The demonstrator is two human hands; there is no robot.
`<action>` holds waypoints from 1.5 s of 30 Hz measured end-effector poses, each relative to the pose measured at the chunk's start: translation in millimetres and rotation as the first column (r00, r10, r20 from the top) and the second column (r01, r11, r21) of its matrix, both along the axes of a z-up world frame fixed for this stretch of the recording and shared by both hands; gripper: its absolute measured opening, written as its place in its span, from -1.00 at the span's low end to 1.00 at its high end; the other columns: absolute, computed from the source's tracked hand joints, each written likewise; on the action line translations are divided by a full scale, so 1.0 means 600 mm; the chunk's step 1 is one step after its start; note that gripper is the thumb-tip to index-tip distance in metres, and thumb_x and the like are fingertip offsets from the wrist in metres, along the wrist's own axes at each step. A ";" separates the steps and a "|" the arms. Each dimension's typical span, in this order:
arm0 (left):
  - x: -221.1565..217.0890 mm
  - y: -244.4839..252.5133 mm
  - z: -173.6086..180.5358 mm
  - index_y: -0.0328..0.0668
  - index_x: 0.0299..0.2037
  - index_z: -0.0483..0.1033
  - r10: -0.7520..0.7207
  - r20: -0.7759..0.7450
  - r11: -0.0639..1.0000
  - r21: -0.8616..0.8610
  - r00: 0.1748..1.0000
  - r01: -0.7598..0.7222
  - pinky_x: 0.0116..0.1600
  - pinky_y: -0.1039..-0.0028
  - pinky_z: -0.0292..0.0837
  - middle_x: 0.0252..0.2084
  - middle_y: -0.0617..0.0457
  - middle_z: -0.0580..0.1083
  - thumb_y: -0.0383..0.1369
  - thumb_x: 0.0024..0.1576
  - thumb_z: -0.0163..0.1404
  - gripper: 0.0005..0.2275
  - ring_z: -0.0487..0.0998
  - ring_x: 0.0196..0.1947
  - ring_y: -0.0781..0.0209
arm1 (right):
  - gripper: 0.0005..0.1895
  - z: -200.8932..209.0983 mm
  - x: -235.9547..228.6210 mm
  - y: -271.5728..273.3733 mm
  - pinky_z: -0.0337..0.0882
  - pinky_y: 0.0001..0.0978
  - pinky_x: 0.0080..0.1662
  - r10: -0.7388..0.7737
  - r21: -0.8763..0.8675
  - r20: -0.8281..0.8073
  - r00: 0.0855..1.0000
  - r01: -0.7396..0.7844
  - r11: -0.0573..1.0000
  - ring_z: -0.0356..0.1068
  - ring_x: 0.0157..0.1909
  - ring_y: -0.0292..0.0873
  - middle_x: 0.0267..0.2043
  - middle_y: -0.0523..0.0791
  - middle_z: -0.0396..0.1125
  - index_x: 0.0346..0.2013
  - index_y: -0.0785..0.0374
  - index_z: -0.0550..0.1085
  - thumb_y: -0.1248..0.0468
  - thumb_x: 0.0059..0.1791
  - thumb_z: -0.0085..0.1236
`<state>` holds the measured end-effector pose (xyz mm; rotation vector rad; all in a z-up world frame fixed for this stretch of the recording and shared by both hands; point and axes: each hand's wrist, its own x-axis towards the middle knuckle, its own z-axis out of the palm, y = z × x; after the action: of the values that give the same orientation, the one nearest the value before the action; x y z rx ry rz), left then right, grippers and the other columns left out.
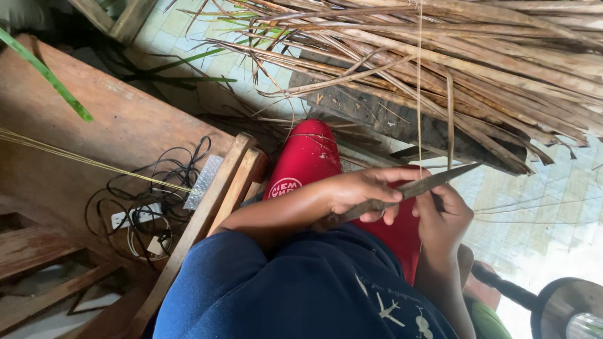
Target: Stripping and cleaning individual plant fibers using a handheld knife
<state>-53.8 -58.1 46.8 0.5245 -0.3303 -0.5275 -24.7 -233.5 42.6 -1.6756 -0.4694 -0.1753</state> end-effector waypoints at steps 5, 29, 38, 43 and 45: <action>0.004 0.004 -0.016 -0.11 0.29 0.03 0.014 -0.012 1.000 -0.022 1.000 -0.014 -0.73 0.70 0.25 -0.54 -0.26 0.46 -0.53 0.16 -0.19 -0.53 0.42 -0.79 0.29 | -0.96 0.010 -0.001 -0.004 0.24 -0.43 -0.57 0.005 -0.025 0.027 1.000 -0.004 1.000 0.21 -0.73 -0.21 -0.54 0.12 0.30 -0.39 0.56 0.38 0.63 -0.09 0.05; 0.012 0.003 -0.022 -0.11 0.30 0.03 0.082 0.025 0.997 0.001 0.996 -0.082 -0.75 0.69 0.27 -0.54 -0.26 0.46 -0.54 0.18 -0.21 -0.55 0.42 -0.80 0.28 | -0.97 0.003 -0.004 0.000 0.23 -0.46 -0.57 -0.029 -0.024 0.016 0.999 0.030 0.999 0.21 -0.71 -0.26 -0.54 0.13 0.30 -0.37 0.56 0.41 0.61 -0.09 0.05; 0.036 0.071 -0.018 -0.06 0.29 0.04 0.229 0.044 0.971 0.056 0.972 -0.231 -0.71 0.73 0.32 -0.50 -0.19 0.47 -0.50 0.19 -0.19 -0.55 0.47 -0.71 0.31 | -0.94 0.026 -0.003 -0.013 0.21 -0.42 -0.58 -0.053 -0.202 0.296 0.954 0.117 0.972 0.21 -0.67 -0.14 -0.52 0.08 0.29 -0.38 0.54 0.48 0.63 -0.11 0.15; 0.037 0.116 -0.019 0.01 0.30 0.03 0.312 0.010 0.946 0.091 0.950 -0.311 -0.69 0.69 0.35 -0.46 -0.23 0.48 -0.50 0.18 -0.17 -0.53 0.54 -0.59 0.20 | -0.92 0.010 0.012 -0.032 0.20 -0.42 -0.57 -0.088 -0.245 0.431 0.898 0.210 0.946 0.19 -0.63 -0.12 -0.52 0.05 0.30 -0.39 0.51 0.52 0.64 -0.13 0.17; 0.038 0.138 -0.014 0.03 0.29 0.06 0.427 -0.017 0.901 0.099 0.904 -0.423 -0.70 0.66 0.33 -0.49 -0.23 0.46 -0.49 0.16 -0.16 -0.53 0.52 -0.61 0.14 | -0.89 0.001 0.022 -0.047 0.21 -0.42 -0.56 -0.100 -0.272 0.440 0.892 0.239 0.932 0.19 -0.61 -0.12 -0.50 0.03 0.31 -0.38 0.48 0.53 0.65 -0.11 0.13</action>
<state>-31.2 24.4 38.6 0.6559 -0.1457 -0.1270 -11.6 -261.9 43.1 -2.0074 -0.6997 -0.6312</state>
